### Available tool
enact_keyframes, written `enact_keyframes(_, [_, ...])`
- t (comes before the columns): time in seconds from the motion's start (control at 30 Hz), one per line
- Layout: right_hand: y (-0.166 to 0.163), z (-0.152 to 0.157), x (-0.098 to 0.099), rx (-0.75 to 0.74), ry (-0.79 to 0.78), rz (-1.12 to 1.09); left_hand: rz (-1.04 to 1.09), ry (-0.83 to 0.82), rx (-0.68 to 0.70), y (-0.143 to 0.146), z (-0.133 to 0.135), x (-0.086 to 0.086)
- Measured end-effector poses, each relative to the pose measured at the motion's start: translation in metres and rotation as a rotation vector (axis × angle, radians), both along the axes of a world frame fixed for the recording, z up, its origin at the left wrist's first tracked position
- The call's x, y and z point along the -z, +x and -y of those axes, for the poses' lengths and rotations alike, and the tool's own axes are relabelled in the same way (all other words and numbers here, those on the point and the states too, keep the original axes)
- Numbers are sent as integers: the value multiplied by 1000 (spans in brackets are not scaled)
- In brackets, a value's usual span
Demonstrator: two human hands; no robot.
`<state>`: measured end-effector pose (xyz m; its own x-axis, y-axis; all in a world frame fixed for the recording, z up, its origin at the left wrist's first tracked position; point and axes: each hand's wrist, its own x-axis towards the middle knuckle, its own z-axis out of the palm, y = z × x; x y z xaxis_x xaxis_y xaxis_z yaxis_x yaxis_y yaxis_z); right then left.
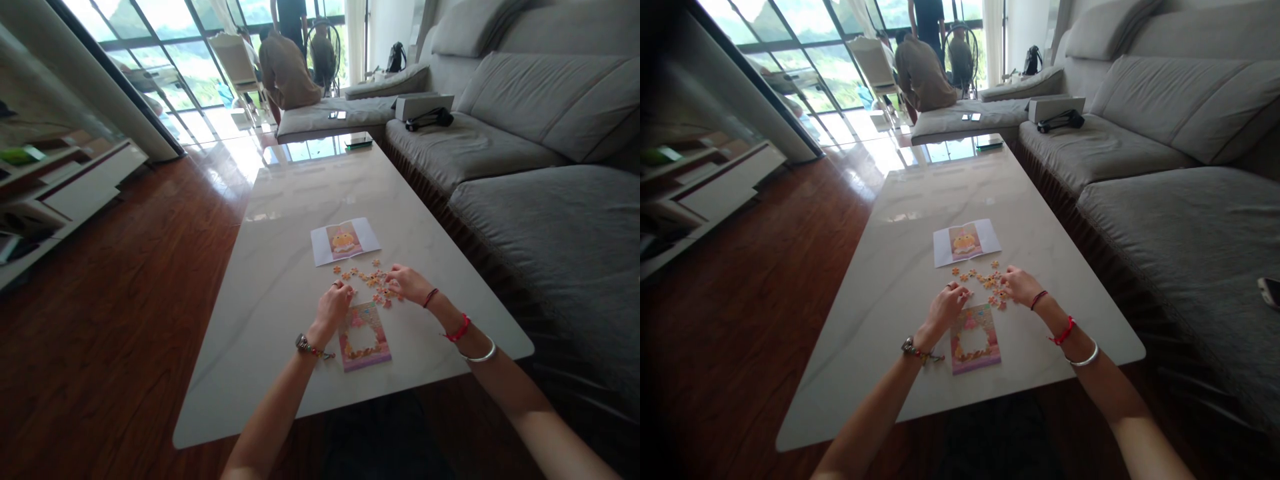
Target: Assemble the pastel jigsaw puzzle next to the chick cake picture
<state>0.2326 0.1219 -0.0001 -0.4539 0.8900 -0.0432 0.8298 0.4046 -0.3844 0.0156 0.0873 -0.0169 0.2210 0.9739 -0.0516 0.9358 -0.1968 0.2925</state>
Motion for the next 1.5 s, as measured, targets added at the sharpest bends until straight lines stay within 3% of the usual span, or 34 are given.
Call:
enact_keyframes(0.2, [-21, 4, 6, 20, -25, 43, 65, 57, 63, 8, -1, -3])
enact_keyframes(0.47, [-19, 9, 11, 55, 30, -53, 107, 1, 184, 30, -3, -15])
enact_keyframes(0.6, [-18, 14, 17, -34, 32, -173, -4, -30, 151, 47, 1, -13])
enact_keyframes(0.77, [-17, 13, 23, -61, 31, -166, -70, -78, 109, 59, 2, -11])
enact_keyframes(1.0, [-10, 12, 20, 46, 44, -125, -34, -78, 126, 55, -1, -12])
enact_keyframes(1.27, [19, 16, 19, 145, -26, -153, 38, -74, 78, 52, -2, -12])
enact_keyframes(1.5, [20, 15, 14, 139, -43, -202, 73, 2, -24, 21, -7, -6])
